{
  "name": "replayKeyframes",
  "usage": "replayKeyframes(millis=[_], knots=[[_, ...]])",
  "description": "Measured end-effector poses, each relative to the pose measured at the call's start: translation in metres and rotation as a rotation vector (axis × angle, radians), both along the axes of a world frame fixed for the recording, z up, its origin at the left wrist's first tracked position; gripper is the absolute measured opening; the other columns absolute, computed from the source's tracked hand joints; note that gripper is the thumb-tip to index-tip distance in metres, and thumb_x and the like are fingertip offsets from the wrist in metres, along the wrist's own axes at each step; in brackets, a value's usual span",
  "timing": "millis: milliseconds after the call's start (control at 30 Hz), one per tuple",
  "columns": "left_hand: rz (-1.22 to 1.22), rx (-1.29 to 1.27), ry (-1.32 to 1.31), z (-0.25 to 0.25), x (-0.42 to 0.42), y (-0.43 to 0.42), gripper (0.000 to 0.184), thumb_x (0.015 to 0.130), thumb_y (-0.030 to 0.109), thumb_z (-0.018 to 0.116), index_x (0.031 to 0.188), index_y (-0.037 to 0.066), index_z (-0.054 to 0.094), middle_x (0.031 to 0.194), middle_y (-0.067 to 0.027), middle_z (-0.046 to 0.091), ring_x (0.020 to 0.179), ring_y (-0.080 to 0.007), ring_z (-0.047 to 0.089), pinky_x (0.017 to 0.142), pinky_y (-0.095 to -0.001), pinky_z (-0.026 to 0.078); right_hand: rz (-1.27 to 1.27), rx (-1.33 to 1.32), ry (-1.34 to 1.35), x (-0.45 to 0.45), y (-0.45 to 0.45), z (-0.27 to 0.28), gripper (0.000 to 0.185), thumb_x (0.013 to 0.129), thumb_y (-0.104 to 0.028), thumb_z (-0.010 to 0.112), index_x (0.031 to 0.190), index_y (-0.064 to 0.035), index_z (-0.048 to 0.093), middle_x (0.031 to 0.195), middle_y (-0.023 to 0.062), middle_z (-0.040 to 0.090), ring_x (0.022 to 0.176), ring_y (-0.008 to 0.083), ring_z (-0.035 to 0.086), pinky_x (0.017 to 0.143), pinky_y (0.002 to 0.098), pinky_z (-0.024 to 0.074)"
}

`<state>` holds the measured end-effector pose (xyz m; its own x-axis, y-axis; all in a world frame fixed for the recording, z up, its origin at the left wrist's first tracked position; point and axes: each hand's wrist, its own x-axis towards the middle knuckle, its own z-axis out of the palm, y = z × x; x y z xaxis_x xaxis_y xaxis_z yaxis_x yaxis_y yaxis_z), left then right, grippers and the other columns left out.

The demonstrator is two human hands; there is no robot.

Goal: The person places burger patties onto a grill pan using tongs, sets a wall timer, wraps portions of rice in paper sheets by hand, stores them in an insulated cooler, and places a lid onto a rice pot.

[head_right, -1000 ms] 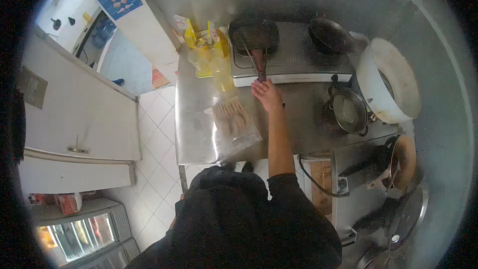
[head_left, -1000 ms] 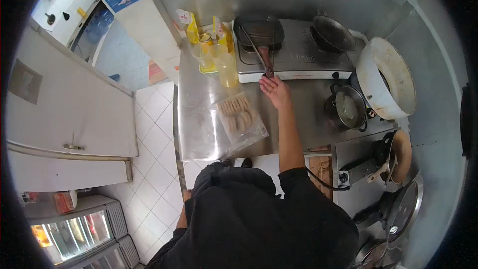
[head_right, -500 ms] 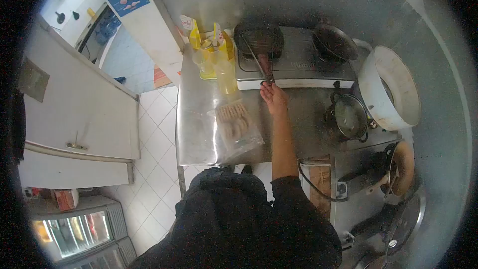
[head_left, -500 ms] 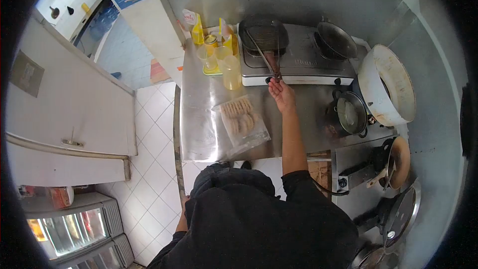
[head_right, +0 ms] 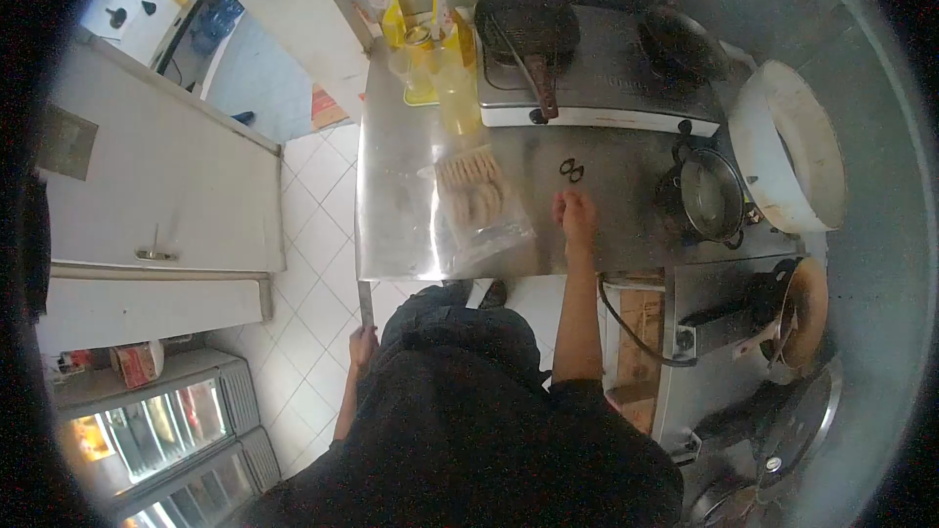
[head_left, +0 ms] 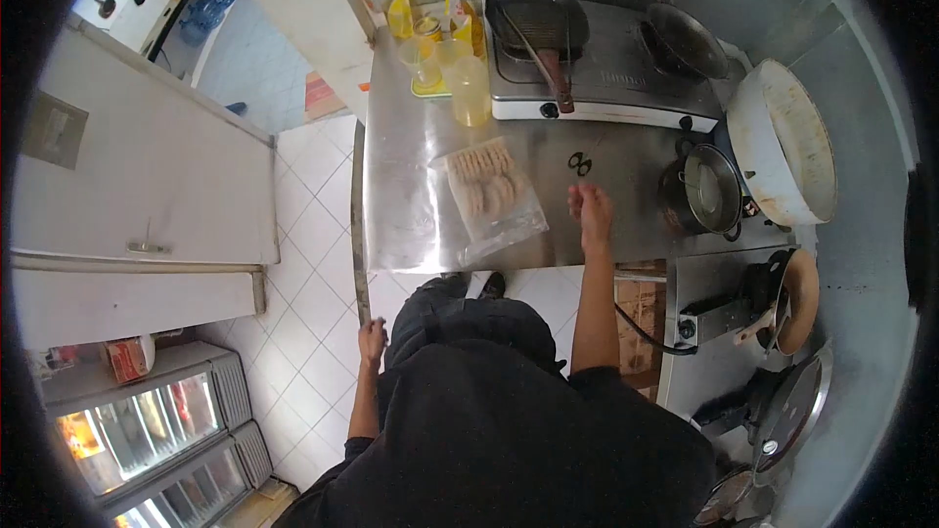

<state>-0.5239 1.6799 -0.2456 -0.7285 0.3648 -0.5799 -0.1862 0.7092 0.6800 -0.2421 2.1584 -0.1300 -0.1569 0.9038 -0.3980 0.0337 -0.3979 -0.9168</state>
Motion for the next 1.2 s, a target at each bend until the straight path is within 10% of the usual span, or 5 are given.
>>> replayKeyframes(millis=[133, 233, 333, 733, 1200], knots=[[-0.251, 0.082, 0.244, 0.028, -0.012, 0.083, 0.039, 0.095, 0.032, 0.059, 0.101, -0.006, 0.066, 0.069, -0.0159, 0.066, 0.058, -0.0184, 0.063, 0.051, -0.035, 0.047, 0.15, -0.09, -0.247, 0.011, -0.062, -0.051, 0.043, 0.089, -0.027, 0.072, 0.119, -0.0006, 0.056, 0.088, 0.0055, 0.066, 0.071, 0.0107, 0.061, 0.056, 0.0251, 0.0505], [-0.593, 0.063, 0.377, 0.101, 0.015, 0.18, 0.057, 0.09, 0.051, 0.06, 0.095, -0.005, 0.068, 0.073, -0.0218, 0.067, 0.068, -0.0317, 0.068, 0.063, -0.0426, 0.052, 0.244, -0.098, -0.185, -0.004, -0.094, -0.065, 0.061, 0.084, -0.032, 0.077, 0.126, 0.0022, 0.049, 0.088, 0.0054, 0.064, 0.07, 0.0113, 0.06, 0.056, 0.026, 0.0513], [-0.923, -0.114, 0.609, 0.111, 0.038, 0.243, 0.067, 0.085, 0.063, 0.059, 0.074, -0.002, 0.07, 0.075, -0.0278, 0.067, 0.073, -0.0407, 0.068, 0.07, -0.0491, 0.053, 0.193, 0.015, -0.363, -0.017, -0.087, -0.144, 0.063, 0.083, -0.04, 0.073, 0.123, 0.0049, 0.053, 0.104, 0.0157, 0.068, 0.092, 0.0262, 0.067, 0.08, 0.038, 0.053], [-1.191, 0.061, 0.83, 0.037, 0.038, 0.285, 0.031, 0.089, 0.028, 0.058, 0.072, 0.005, 0.069, 0.067, -0.0203, 0.066, 0.062, -0.0383, 0.067, 0.055, -0.0467, 0.053, 0.307, 0.367, -0.85, -0.046, -0.057, -0.095, 0.045, 0.089, -0.036, 0.063, 0.111, 0.0037, 0.064, 0.105, 0.0227, 0.068, 0.098, 0.0385, 0.066, 0.087, 0.0452, 0.0491], [-0.776, 0.252, 0.632, 0.009, 0.058, 0.267, 0.025, 0.089, 0.026, 0.061, 0.083, 0.001, 0.064, 0.069, -0.0171, 0.063, 0.065, -0.0381, 0.063, 0.06, -0.0476, 0.053, 0.476, 0.387, -0.716, -0.035, -0.045, -0.088, 0.03, 0.094, -0.027, 0.061, 0.099, 0.0022, 0.068, 0.081, 0.013, 0.068, 0.069, 0.0232, 0.065, 0.063, 0.0346, 0.0507]])
